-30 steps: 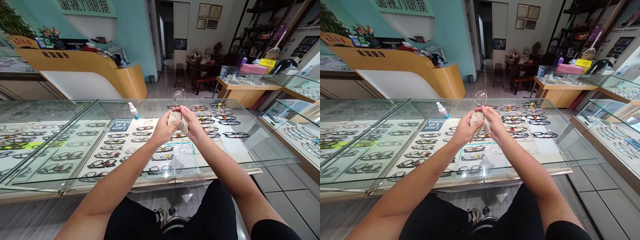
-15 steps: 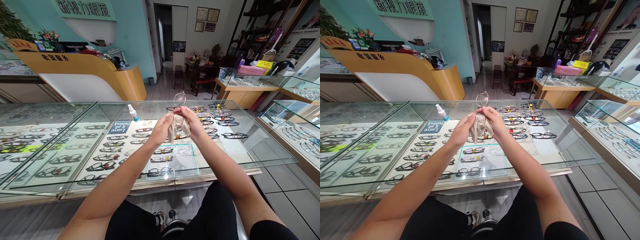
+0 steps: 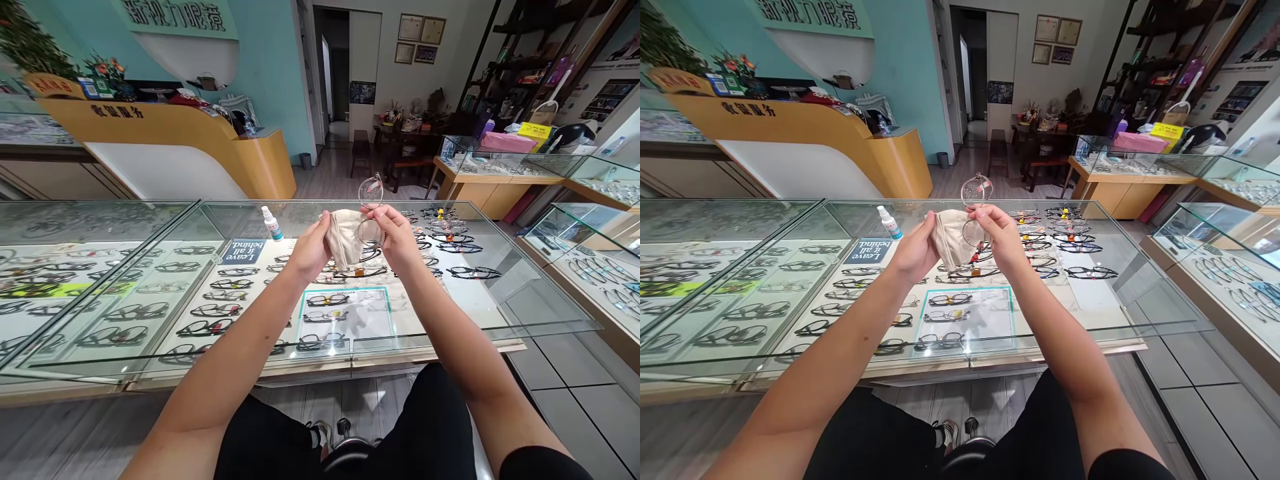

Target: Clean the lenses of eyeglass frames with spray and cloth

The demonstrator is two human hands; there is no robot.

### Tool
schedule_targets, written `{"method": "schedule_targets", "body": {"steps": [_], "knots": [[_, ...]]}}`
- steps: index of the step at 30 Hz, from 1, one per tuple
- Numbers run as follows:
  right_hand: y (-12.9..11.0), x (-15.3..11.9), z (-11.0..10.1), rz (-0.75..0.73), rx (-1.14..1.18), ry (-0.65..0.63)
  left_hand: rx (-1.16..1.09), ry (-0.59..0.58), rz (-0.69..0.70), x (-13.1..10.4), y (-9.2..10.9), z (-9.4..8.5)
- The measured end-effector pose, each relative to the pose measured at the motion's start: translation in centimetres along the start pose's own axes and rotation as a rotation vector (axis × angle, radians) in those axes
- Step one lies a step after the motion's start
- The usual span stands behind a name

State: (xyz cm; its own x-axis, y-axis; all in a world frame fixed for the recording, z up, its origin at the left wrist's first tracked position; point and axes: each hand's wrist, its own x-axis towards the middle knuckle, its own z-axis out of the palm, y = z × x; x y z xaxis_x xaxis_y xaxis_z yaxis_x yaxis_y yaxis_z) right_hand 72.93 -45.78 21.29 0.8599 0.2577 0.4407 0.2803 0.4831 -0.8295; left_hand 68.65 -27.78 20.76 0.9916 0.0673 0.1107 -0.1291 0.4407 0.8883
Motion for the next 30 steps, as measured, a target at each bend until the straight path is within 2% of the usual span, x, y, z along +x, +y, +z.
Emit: {"method": "schedule_targets", "body": {"steps": [3,7,12,16,20,24,30], "knots": [[-0.1,-0.2,0.0,-0.107,-0.125,-0.062,0.036,-0.016,0.066,0.2,-0.1,-0.2],[-0.4,-0.6,0.2,-0.111,-0.222,-0.205,0.183,-0.065,0.137,0.1,-0.4,-0.4],[-0.2,-0.3,0.0,-0.16,-0.298,-0.131,0.295,-0.132,0.157,-0.3,-0.6,-0.3],[0.3,0.0,-0.5,-0.117,-0.219,-0.094,0.248,-0.114,0.153,-0.3,-0.3,-0.2],[0.7,-0.1,-0.6,-0.045,-0.17,-0.146,0.234,-0.07,0.185,-0.3,0.1,-0.1],[1.0,-0.4,-0.4,0.013,-0.212,-0.214,0.266,-0.057,0.193,-0.4,0.1,-0.2],[1.4,-0.5,-0.3,0.068,-0.278,-0.224,0.288,-0.082,0.209,-0.4,0.4,-0.4]]}}
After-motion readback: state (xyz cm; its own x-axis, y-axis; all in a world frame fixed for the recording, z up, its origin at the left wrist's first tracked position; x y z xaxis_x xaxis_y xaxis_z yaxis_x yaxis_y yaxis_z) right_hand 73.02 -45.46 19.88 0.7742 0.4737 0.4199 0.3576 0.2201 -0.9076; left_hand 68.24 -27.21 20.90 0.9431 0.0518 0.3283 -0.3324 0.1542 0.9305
